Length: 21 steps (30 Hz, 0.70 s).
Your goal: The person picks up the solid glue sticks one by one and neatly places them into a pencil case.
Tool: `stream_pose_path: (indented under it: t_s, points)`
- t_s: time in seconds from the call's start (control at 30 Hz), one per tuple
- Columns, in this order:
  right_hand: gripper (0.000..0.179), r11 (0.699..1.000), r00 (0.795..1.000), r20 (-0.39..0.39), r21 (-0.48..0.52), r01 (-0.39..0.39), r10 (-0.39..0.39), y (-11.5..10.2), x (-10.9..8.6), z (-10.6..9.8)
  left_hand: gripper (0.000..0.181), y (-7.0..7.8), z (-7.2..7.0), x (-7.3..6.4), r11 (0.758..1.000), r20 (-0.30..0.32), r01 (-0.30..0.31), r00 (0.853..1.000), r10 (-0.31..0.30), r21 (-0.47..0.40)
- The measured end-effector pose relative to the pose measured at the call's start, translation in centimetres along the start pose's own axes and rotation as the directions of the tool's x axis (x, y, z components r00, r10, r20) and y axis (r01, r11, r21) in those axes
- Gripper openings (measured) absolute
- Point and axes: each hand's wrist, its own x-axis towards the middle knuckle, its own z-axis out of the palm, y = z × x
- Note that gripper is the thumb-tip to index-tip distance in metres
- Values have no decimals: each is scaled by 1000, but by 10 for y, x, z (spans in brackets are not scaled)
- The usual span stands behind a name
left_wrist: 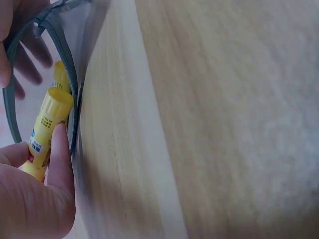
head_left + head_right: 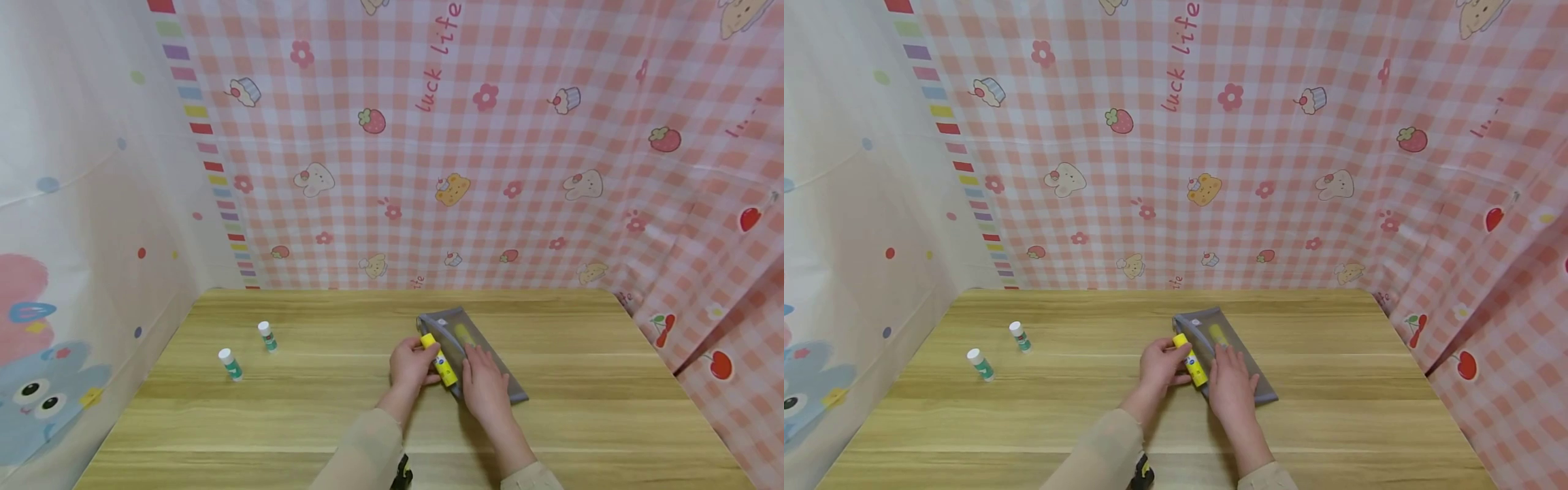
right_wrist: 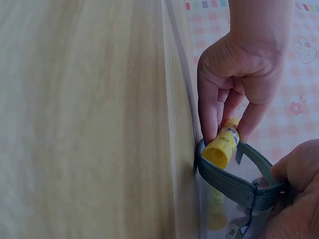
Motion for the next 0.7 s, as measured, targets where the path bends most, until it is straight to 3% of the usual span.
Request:
stream_pose_path:
  t_s: [0.27,0.7]
  points:
    - [38,1000,1000,-10,5,11,-10,0,-1,0,40,-2,5,4,996,-40,-1,999,4,88]
    - [37,1000,1000,-25,10,17,-16,2,-2,1,29,1,6,0,998,-13,43,999,-42,54]
